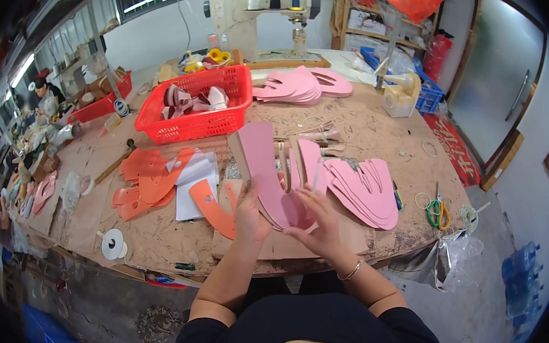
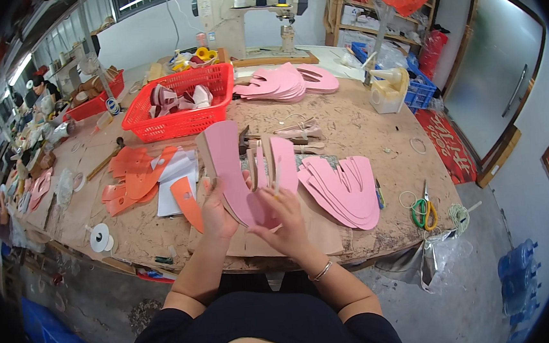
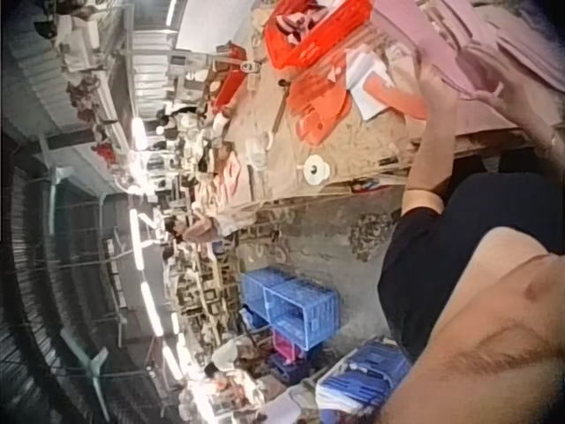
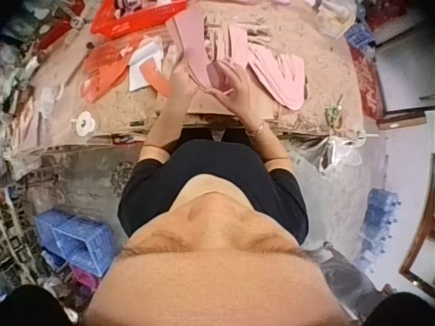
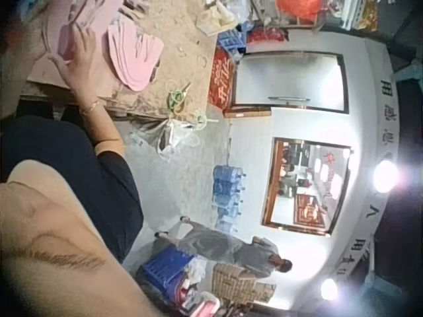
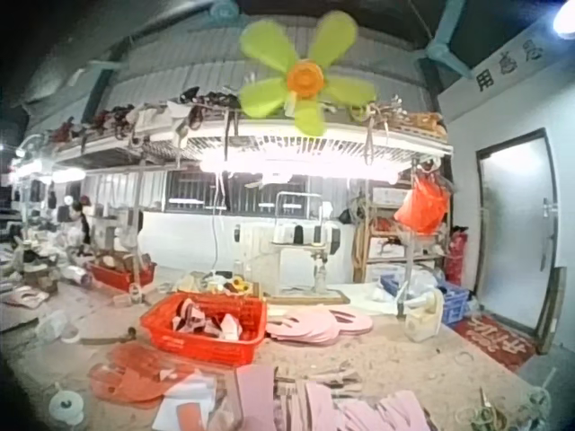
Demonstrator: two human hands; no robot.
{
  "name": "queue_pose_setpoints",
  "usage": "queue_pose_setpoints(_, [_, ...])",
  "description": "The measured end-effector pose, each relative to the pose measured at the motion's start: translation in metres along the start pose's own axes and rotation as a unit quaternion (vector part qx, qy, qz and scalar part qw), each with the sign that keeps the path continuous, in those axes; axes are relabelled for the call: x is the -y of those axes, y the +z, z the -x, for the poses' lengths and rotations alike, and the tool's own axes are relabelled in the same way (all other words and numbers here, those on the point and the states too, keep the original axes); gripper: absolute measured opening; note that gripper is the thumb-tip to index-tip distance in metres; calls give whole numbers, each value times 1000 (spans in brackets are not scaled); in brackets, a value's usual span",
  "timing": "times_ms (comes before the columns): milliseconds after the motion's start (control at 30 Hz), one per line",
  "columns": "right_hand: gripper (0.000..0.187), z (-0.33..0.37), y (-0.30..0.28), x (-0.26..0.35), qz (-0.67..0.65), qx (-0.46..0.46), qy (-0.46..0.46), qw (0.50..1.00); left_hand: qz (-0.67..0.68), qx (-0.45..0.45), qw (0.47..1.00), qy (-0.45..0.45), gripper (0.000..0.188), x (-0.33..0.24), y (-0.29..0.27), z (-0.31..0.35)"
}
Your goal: The person marks pink and orange U-shaped fabric pieces with a white marker, then stacks them on the worktable. The person also handles a stack of wooden shoe lasts, separating and restacking them.
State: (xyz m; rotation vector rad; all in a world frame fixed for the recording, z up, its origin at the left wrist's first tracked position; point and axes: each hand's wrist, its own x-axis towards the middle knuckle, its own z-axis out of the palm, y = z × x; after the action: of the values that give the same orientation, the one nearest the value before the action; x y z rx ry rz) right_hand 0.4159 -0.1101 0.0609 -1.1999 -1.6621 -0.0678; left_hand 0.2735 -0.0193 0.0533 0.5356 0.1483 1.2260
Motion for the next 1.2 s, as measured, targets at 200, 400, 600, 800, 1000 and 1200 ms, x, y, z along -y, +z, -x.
queue_pose_setpoints(200, [75,1,27,3,-63,38,11,997,13,57,998,-23,48,-10,4,10])
queue_pose_setpoints(400, [79,5,31,2,-51,18,45,998,11,-24,996,85,51,-38,7,2])
queue_pose_setpoints(600, [64,-1,39,-15,36,83,57,994,-52,-11,965,258,48,-86,2,1])
queue_pose_setpoints(800, [36,-32,37,32,-237,60,65,967,-54,78,992,87,43,-42,-3,23])
queue_pose_setpoints(1000, [22,-13,41,7,-431,78,220,872,-87,102,989,64,50,-15,-1,22])
queue_pose_setpoints(1200, [26,-10,32,9,-336,36,116,934,-165,92,979,82,53,-5,14,21])
